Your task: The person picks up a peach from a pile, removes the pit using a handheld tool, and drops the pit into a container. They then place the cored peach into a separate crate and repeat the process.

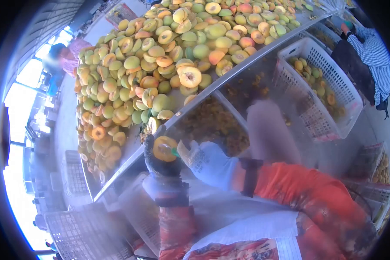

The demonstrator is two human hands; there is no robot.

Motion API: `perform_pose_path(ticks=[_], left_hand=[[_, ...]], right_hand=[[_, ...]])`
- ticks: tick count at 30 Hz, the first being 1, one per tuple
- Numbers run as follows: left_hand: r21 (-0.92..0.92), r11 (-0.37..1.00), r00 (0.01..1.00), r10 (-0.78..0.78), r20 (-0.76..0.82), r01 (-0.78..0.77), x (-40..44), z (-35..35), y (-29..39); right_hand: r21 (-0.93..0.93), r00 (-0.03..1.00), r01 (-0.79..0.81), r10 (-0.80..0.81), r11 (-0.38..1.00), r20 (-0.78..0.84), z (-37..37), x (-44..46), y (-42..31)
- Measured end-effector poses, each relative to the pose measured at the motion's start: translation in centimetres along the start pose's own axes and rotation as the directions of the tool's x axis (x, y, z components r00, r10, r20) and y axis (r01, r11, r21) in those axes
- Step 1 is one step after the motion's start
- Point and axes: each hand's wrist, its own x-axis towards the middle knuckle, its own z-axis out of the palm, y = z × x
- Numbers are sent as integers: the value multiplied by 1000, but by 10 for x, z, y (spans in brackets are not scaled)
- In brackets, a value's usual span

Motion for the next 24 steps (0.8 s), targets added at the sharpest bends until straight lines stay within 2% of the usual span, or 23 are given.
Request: perform_pose_path(ticks=[1, 3, 4, 5, 6, 7, 8, 9, 10, 11, 12, 13, 15, 16, 17, 19, 20, 21, 23, 24], left_hand=[[-23, 1000, 997, -4, -71, 2, -2, 2, 0], [-80, 997, 997, 15, -82, -22, -22, 6, -2], [456, 848, 946, 322, -43, -269, -38, 8, -3], [834, 384, 830, 537, 148, -397, -49, 12, -1], [771, 552, 850, 526, -27, -317, -54, 17, 5], [510, 808, 897, 417, -143, -295, -42, -2, 16], [100, 978, 977, 172, 126, -185, -31, -55, 42], [138, 975, 977, 189, -95, -175, -47, -39, 61], [398, 892, 962, 262, -70, -214, -56, -63, 83], [865, 428, 871, 490, 22, -263, -57, -89, 98], [936, 141, 844, 489, 219, -324, -53, -93, 109], [1000, 15, 894, 447, 15, -25, -55, -96, 123], [931, 356, 835, 534, -134, -78, -21, -95, 125], [966, 228, 862, 506, -11, -122, 1, -84, 122], [914, 400, 885, 445, -137, -60, 24, -61, 113], [949, 284, 936, 350, 31, -137, 87, -73, 92], [958, -285, 953, 294, 76, 11, 116, -77, 88], [856, -513, 967, 244, 75, 64, 124, -62, 78], [847, -512, 978, 204, -41, 142, 143, -67, 65], [842, -522, 981, 188, -39, 133, 143, -60, 62]], right_hand=[[-25, 999, 41, -40, 999, 11, 0, -2, -5], [-18, 996, 81, -82, 997, -29, -1, -6, -15], [230, 998, 62, -57, 971, -30, 2, -7, -20], [469, 999, 34, -27, 882, -23, 4, -8, -23], [571, 1000, -16, 17, 821, 3, 0, -4, -26], [572, 1000, -14, 16, 820, 1, 0, -3, -23], [615, 999, 23, 11, 788, -52, 1, -3, -20], [656, 994, 63, 11, 752, -108, 2, -2, -15], [648, 995, -78, 101, 758, 3, -1, 0, -5], [658, 994, -79, 107, 749, -2, -1, 3, 7], [636, 985, -165, 152, 754, 76, 1, 2, 18], [606, 968, -249, 195, 756, 155, 4, 1, 26], [646, 969, -237, 222, 725, 105, 15, 0, 33], [677, 966, -256, 213, 690, 148, 16, 1, 36], [704, 961, -277, 205, 654, 188, 16, 3, 40], [698, 948, -317, 210, 642, 238, 14, 4, 47], [698, 939, -344, 223, 628, 262, 14, 2, 51], [697, 929, -371, 238, 614, 284, 13, 1, 56], [691, 922, -387, 260, 611, 287, 11, -1, 67], [700, 920, -391, 265, 598, 287, 11, -2, 72]])
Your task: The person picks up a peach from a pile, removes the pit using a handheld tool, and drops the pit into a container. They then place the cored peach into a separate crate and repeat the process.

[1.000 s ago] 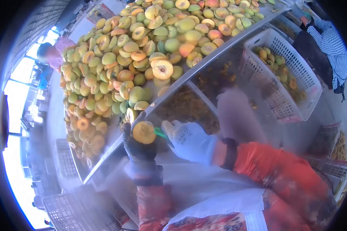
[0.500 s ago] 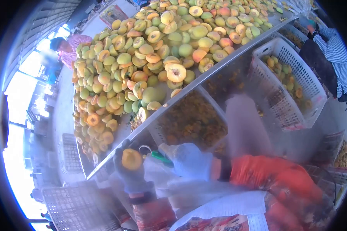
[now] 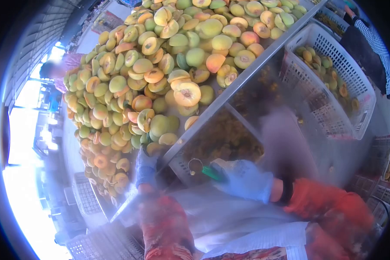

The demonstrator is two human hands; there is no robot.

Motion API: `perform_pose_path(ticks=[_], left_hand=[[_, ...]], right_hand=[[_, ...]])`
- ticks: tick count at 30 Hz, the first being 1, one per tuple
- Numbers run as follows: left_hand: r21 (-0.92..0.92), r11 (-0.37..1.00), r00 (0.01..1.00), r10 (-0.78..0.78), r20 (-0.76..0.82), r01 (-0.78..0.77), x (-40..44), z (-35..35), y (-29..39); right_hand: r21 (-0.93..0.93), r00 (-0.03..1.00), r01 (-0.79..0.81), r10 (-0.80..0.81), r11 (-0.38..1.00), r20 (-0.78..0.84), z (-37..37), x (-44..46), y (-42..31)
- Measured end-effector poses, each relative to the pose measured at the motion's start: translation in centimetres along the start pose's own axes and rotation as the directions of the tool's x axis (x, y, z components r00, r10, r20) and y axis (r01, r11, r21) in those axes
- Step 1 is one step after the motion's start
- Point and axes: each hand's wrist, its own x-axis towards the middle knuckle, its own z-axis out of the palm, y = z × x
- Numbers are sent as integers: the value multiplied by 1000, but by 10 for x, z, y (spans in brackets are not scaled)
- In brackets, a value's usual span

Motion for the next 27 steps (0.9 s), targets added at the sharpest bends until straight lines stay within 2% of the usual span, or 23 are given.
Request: perform_pose_path(ticks=[2, 3, 4, 5, 6, 7, 8, 9, 10, 11, 12, 13, 14, 15, 16, 17, 19, 20, 21, 23, 24, 27], left_hand=[[101, 994, 998, 49, -40, -44, -14, -9, 17], [106, 994, 998, 42, -35, -38, -18, -9, 22], [29, 997, 995, 68, -66, -66, -21, -9, 28], [-50, 994, 990, 93, -103, -98, -23, -10, 29], [-53, 994, 990, 89, -108, -95, -25, -11, 27], [-281, 936, 961, 148, -235, -213, -28, -11, 27], [-475, 809, 913, 174, -370, -347, -32, -13, 28], [-481, 802, 909, 176, -378, -356, -39, -18, 27], [-844, 458, 951, 11, -308, -278, -49, -26, 24], [-987, -11, 983, -94, -160, -162, -60, -36, 23], [-954, -293, 993, -112, -33, -65, -72, -36, 21], [-924, -375, 994, -100, -39, -74, -88, -42, 31], [-912, -408, 999, 14, -38, -29, -99, -44, 33], [-900, -436, 991, 130, -38, 23, -109, -43, 33], [-982, -189, 995, -101, -5, -24, -113, -34, 38], [-915, -401, 999, 11, 51, 52, -120, -27, 32], [-935, -343, 992, 107, 62, 95, -137, -10, 29], [-979, 92, 981, 87, -174, -182, -149, -7, 40], [-979, 81, 980, 80, -180, -186, -156, -13, 43], [-926, -372, 969, 244, -27, 68, -166, -23, 46], [-987, -102, 961, 234, -145, -124, -168, -16, 43], [-973, -184, 970, 173, -172, -140, -176, -14, 42]], right_hand=[[25, 1000, -11, 11, 1000, 4, 0, 2, 5], [51, 997, 32, -28, 998, -77, 2, 6, 7], [71, 985, 81, -69, 994, -158, 5, 9, 7], [72, 986, 85, -74, 994, -152, 9, 10, 7], [127, 972, 151, -123, 980, -201, 12, 11, 7], [176, 952, 216, -167, 960, -255, 13, 10, 7], [166, 951, 219, -172, 961, -257, 10, 8, 5], [184, 961, 194, -149, 964, -234, 6, 6, 2], [201, 969, 171, -128, 965, -210, 1, 5, -1], [192, 967, 179, -137, 965, -213, 0, 4, -4], [77, 973, 153, -136, 985, -188, 0, 3, -9], [-41, 978, 130, -135, 991, -160, 0, 2, -13], [-50, 978, 139, -145, 989, -151, 1, 2, -22], [-136, 963, 211, -229, 968, -138, 3, 3, -35], [-222, 944, 277, -308, 935, -118, 6, 4, -46], [-236, 944, 279, -311, 931, -108, 9, 4, -52], [-270, 890, 401, -442, 876, -113, 15, 5, -63], [-308, 904, 381, -421, 872, -76, 16, 5, -69], [-316, 902, 387, -427, 866, -65, 15, 3, -72], [-377, 957, 281, -289, 883, 35, 18, -2, -77], [-380, 955, 289, -295, 879, 44, 20, -4, -79], [-362, 936, 336, -352, 869, 25, 22, -13, -80]])
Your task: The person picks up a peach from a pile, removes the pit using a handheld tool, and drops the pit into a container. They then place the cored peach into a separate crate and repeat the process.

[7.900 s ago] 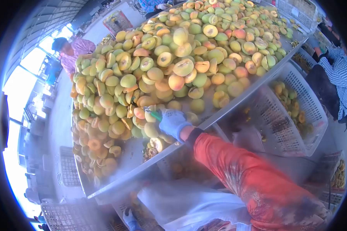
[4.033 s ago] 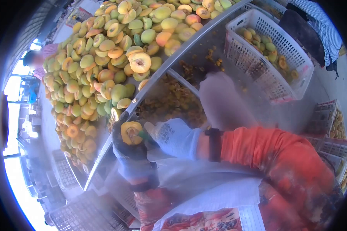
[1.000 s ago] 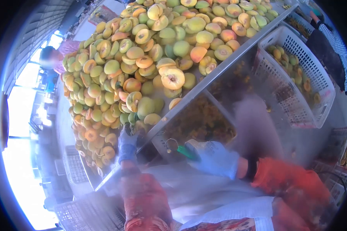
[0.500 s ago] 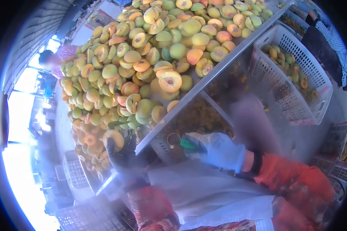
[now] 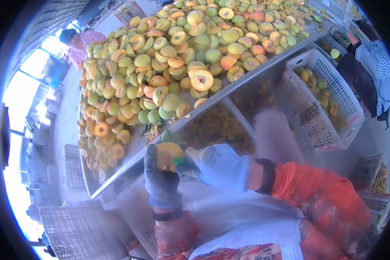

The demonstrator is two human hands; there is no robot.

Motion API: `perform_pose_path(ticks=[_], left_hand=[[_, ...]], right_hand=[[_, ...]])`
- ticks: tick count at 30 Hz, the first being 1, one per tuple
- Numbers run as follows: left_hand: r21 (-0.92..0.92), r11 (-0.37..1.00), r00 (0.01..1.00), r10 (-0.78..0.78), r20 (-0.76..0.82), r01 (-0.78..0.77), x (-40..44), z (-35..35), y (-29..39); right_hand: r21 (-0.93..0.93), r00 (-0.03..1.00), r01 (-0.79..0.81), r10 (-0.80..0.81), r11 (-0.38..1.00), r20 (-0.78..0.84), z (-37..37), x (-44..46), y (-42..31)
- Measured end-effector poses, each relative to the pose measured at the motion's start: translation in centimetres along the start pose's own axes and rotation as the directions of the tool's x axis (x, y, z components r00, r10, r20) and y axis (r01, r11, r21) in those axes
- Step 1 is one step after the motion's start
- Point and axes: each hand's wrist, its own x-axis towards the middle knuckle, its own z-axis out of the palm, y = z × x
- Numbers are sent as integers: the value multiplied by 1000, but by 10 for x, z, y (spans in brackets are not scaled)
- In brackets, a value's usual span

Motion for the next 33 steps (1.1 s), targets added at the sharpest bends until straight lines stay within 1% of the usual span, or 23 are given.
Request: perform_pose_path(ticks=[1, 3, 7, 9, 10, 11, 12, 13, 15, 19, 21, 22, 23, 24, 25, 26, 27, 28, 29, 30, 31, 32, 33], left_hand=[[-1, 1000, 1000, 1, 0, -1, -4, 5, 5], [-170, 984, 990, -81, -118, 60, -14, 14, 18], [-73, 995, 997, -77, -23, 75, -7, 6, 17], [-324, 937, 990, -141, -5, 132, -6, 11, 20], [-323, 937, 990, -144, -4, 135, -8, 11, 19], [-80, 995, 996, -57, -72, 51, -12, 11, 16], [173, 985, 992, 45, -115, -25, -14, 11, 14], [174, 985, 992, 43, -115, -23, -12, 11, 14], [-168, 981, 994, -104, -43, 95, -7, 11, 13], [-170, 974, 986, -159, -49, 149, -11, 22, 23], [38, 998, 994, -40, -104, 45, -16, 25, 21], [39, 997, 992, -65, -109, 69, -21, 26, 17], [197, 980, 984, 33, -174, 2, -24, 29, 13], [353, 934, 966, 145, -212, -63, -25, 32, 11], [643, 757, 972, 220, -85, -115, -25, 23, 5], [643, 756, 972, 223, -74, -125, -21, 19, -3], [415, 910, 975, 71, -209, 22, -15, 16, -10], [141, 976, 947, -116, -299, 164, -11, 14, -15], [-61, 964, 913, -263, -310, 257, -6, 9, -15], [-63, 965, 915, -261, -307, 255, -5, 11, -16], [-99, 972, 922, -235, -307, 215, -3, 13, -17], [-134, 975, 929, -211, -305, 178, -2, 15, -17], [-298, 916, 884, -358, -300, 270, 2, 23, -7]], right_hand=[[-1, 1000, 1, -1, 1000, 0, 1, -1, -1], [56, 999, 20, -18, 998, -29, 2, -3, -2], [62, 997, 40, -37, 997, -61, -2, -5, -9], [58, 994, 44, -38, 997, -102, -1, -5, -9], [60, 994, 41, -35, 997, -102, -2, -5, -9], [33, 999, 14, -12, 999, -49, -5, -5, -10], [4, 1000, -10, 10, 1000, 3, -8, -4, -11], [6, 1000, -12, 12, 1000, 3, -10, -3, -11], [55, 1000, -25, 24, 998, 9, -13, -2, -9], [104, 994, -86, 78, 991, 79, -8, -2, -4], [186, 983, -144, 119, 972, 136, -2, -8, -5], [194, 979, -166, 138, 967, 147, 9, -15, -3], [299, 992, -117, 95, 947, 87, 24, -19, 3], [391, 998, -56, 55, 919, 13, 30, -21, 7], [386, 998, -55, 57, 921, 7, 31, -20, 11], [386, 980, -188, 147, 903, 134, 29, -17, 15], [370, 938, -317, 232, 873, 257, 27, -15, 17], [368, 939, -316, 235, 874, 250, 27, -16, 15], [74, 980, -196, 191, 978, 61, 29, -18, 11], [-250, 991, -106, 82, 963, -103, 30, -20, 8], [-407, 996, -35, -1, 913, -87, 34, -22, 9], [-408, 996, -39, 2, 912, -92, 36, -22, 11], [-513, 998, -7, -23, 859, -52, 37, -23, 12]])
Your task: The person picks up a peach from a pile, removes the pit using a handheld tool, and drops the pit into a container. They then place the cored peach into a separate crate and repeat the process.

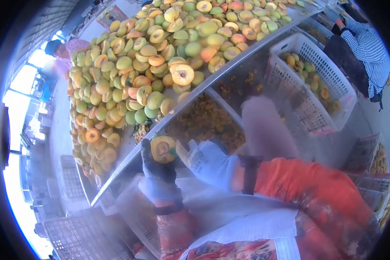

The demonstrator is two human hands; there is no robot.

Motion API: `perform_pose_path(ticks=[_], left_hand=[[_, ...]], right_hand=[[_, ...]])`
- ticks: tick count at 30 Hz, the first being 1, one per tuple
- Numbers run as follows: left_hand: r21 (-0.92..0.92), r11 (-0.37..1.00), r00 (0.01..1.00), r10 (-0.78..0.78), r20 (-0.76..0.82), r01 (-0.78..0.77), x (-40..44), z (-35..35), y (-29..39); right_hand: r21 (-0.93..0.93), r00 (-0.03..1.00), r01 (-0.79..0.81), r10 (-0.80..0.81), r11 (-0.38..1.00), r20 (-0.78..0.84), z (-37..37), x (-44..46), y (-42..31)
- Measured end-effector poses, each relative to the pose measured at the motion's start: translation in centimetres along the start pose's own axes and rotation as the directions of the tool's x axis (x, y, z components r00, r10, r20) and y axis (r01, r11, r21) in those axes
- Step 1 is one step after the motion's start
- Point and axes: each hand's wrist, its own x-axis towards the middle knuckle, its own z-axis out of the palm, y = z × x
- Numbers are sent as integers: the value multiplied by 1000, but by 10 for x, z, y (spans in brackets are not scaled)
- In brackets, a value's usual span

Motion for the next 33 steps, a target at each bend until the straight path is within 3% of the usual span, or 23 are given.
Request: perform_pose_path(ticks=[1, 2, 4, 8, 10, 11, 13, 15, 16, 17, 18, 19, 20, 22, 24, 25, 27, 28, 29, 30, 31, 32, 33], left_hand=[[3, 1000, 1000, -2, 3, 2, 0, 2, -4], [134, 967, 974, 224, -35, -217, -2, 3, -12], [443, 738, 817, 576, -20, -509, -3, -4, -19], [472, 722, 839, 539, 77, -507, -3, -13, -7], [516, 747, 891, 448, 76, -420, -16, -1, 10], [556, 760, 931, 356, 79, -337, -20, 3, 17], [483, 811, 942, 316, 115, -331, -13, -2, 18], [514, 837, 958, 273, -91, -190, -17, 0, 16], [512, 837, 958, 273, -86, -193, -13, 1, 13], [623, 654, 862, 503, 66, -429, -10, -3, 8], [679, 402, 704, 668, 242, -614, -10, -3, 5], [681, 404, 706, 668, 237, -611, -13, -2, 4], [687, 385, 692, 681, 239, -616, -17, 1, 4], [692, 363, 677, 693, 247, -624, -20, 7, 9], [610, 707, 912, 404, 67, -358, -14, 6, 19], [614, 707, 915, 399, 66, -352, -11, 5, 20], [589, 740, 910, 414, -17, -325, 1, 3, 18], [663, 590, 841, 528, 115, -461, 0, -1, 14], [666, 590, 842, 528, 110, -457, 1, -9, 11], [795, 106, 585, 736, 340, -597, 3, -10, 8], [743, -408, 288, 737, 611, -531, 3, -11, 7], [802, -33, 488, 778, 395, -597, -4, -10, 0], [802, -34, 491, 775, 397, -596, -1, -14, 0]], right_hand=[[-113, 999, 44, -41, 993, 28, 0, 0, 0], [-111, 999, 42, -40, 993, 27, -1, 1, 0], [315, 991, -37, -7, 948, 137, -10, 3, 1], [496, 978, -96, -11, 863, 208, -32, 3, 2], [666, 916, -261, -39, 699, 400, -36, 9, 5], [667, 915, -264, -39, 696, 402, -34, 8, 5], [616, 966, -104, -67, 781, 248, -27, 6, 5], [602, 963, -107, -68, 791, 260, -26, 6, 5], [581, 960, -103, -71, 807, 269, -27, 9, 7], [579, 960, -107, -68, 808, 273, -28, 11, 6], [694, 908, -272, -61, 666, 415, -31, 13, 3], [752, 836, -434, -89, 496, 541, -36, 15, 1], [753, 834, -436, -93, 494, 544, -44, 16, 0], [761, 739, -606, -190, 232, 646, -57, 21, 4], [746, 742, -598, -149, 293, 653, -54, 22, 6], [727, 746, -583, -116, 362, 656, -52, 23, 7], [715, 721, -602, -143, 355, 678, -47, 29, 8], [741, 732, -603, -163, 295, 661, -47, 30, 6], [764, 744, -601, -184, 233, 642, -46, 31, 4], [764, 744, -600, -187, 235, 642, -43, 32, 3], [769, 739, -613, -213, 179, 639, -37, 32, 0], [771, 736, -625, -235, 123, 635, -33, 31, -1], [770, 736, -627, -234, 119, 635, -36, 31, 1]])
